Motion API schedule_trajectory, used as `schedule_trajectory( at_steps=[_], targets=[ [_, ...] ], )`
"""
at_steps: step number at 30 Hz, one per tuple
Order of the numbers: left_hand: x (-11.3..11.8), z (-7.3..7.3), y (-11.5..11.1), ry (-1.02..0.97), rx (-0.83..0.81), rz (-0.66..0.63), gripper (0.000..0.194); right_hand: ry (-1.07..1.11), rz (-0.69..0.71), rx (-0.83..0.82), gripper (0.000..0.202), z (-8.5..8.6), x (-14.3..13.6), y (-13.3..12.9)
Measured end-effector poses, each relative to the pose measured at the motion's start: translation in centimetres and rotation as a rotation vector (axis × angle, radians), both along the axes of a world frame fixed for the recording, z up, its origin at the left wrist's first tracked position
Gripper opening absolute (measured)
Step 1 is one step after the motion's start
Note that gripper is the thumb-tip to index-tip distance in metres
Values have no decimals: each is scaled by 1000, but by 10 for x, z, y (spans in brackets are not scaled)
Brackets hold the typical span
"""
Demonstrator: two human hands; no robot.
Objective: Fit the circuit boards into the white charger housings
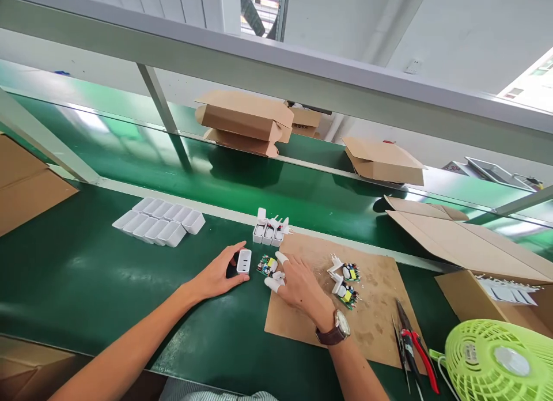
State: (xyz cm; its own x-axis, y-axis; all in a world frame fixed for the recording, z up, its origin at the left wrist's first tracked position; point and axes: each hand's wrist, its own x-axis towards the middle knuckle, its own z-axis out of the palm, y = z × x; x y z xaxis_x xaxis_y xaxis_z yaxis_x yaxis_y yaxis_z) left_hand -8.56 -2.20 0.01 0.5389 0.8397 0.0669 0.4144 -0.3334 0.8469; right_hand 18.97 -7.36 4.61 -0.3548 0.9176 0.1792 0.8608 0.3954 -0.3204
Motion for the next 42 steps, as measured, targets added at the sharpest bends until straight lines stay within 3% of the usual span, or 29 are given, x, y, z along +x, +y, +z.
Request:
schedule_trajectory(
  at_steps=[8,11,16,22,25,28,31,33,35,38,40,42],
  targets=[
    [3,2,-1,28,30,4,78,-30,8,1,49,-19,-8,-8],
    [3,0,-1,26,33,2,79,28,37,-1,57,-18,-6,-3],
    [3,4,0,26,35,-19,85,183,36,55,52,-17,-11,0],
    [3,9,-1,-76,122,-105,85,447,52,175,51,-5,-23,-8],
    [6,4,0,-74,148,0,82,445,-2,232,55,-3,-24,-9],
    [6,0,1,23,115,109,102,398,-67,293,55,-6,-23,-9],
    [2,5,0,65,31,15,126,388,-98,350,55,-9,-21,-8],
    [0,11,-1,61,-31,-86,130,395,-108,375,57,-10,-20,-7],
    [0,17,-1,84,-74,-183,119,399,-117,386,59,-9,-20,-8],
    [2,20,-1,144,-68,-254,80,402,-130,391,63,-7,-21,-9],
    [4,19,0,104,16,-209,65,422,-127,404,66,-5,-23,-12],
    [5,16,1,19,131,-134,65,455,-74,389,68,-2,-26,-15]
  ],
)
